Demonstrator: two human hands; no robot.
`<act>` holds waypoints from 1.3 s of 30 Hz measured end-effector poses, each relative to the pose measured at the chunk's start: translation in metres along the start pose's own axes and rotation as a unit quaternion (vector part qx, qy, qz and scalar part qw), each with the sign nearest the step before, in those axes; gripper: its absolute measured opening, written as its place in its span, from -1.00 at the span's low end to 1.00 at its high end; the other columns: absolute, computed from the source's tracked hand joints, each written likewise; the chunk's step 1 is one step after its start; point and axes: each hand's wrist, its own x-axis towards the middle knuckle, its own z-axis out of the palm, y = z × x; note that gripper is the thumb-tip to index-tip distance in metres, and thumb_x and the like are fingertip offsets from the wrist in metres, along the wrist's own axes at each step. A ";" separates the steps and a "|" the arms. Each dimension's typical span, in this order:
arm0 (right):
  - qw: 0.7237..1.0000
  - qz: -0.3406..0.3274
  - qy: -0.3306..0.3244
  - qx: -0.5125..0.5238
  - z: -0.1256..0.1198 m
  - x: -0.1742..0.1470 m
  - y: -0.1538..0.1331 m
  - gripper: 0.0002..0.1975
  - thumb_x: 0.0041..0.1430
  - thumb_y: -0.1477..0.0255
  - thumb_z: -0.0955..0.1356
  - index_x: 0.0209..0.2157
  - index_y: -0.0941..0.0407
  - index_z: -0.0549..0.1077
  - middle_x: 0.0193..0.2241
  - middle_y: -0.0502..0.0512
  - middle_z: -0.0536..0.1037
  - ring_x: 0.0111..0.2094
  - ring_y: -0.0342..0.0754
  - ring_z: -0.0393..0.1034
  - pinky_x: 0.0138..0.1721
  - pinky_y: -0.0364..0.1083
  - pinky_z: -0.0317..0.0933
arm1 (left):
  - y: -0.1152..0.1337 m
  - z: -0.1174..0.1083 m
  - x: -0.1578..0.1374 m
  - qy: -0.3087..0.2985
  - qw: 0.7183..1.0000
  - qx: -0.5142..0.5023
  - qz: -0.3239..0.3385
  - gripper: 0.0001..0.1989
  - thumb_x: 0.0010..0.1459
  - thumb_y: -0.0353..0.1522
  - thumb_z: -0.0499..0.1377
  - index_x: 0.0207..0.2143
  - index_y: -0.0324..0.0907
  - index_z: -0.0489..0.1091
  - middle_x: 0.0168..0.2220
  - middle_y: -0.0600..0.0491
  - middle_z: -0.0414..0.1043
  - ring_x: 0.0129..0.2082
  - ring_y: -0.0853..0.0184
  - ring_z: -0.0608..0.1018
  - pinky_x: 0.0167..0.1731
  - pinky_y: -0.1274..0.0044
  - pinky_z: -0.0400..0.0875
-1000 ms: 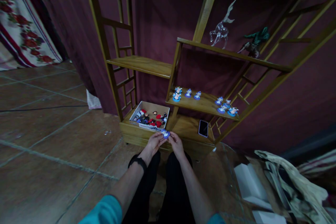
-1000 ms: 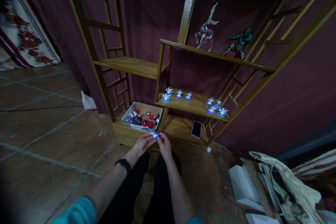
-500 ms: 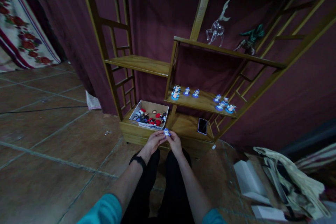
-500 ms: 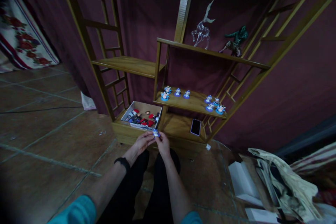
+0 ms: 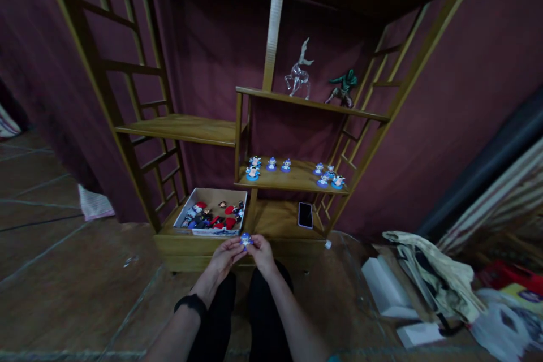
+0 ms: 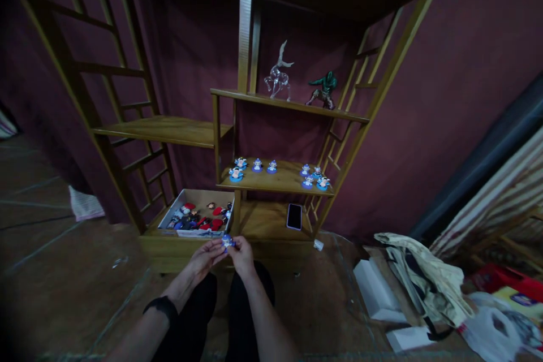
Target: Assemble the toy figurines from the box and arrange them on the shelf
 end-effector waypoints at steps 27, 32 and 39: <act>0.987 -0.079 0.036 -0.136 -0.007 -0.007 -0.011 -0.67 -0.10 0.45 0.35 -0.19 0.06 0.43 -0.26 0.06 0.49 -0.23 -0.03 0.37 -0.16 -0.07 0.24 | 0.006 0.016 -0.018 -0.057 0.998 0.028 0.015 -0.62 -0.30 -0.54 0.35 -0.32 -0.27 0.41 -0.38 -0.04 0.51 -0.37 0.33 0.55 -0.27 0.53 0.42; 0.990 -0.066 0.051 -0.116 -0.010 -0.007 -0.017 -0.72 -0.08 0.42 0.35 -0.23 0.06 0.45 -0.32 0.04 0.52 -0.28 -0.01 0.39 -0.17 -0.04 0.26 | 0.012 0.019 -0.022 -0.063 0.998 0.027 -0.006 -0.65 -0.23 -0.52 0.33 -0.29 -0.26 0.42 -0.34 -0.06 0.51 -0.32 0.30 0.55 -0.19 0.48 0.40; 0.992 -0.089 0.039 -0.083 -0.023 0.017 -0.087 -0.68 -0.07 0.38 0.34 -0.19 0.07 0.43 -0.32 0.03 0.53 -0.32 -0.03 0.41 -0.24 -0.05 0.30 | 0.015 0.018 -0.023 -0.029 0.999 -0.024 0.006 -0.68 -0.10 -0.49 0.27 -0.21 -0.25 0.39 -0.27 -0.11 0.50 -0.21 0.23 0.53 -0.17 0.44 0.41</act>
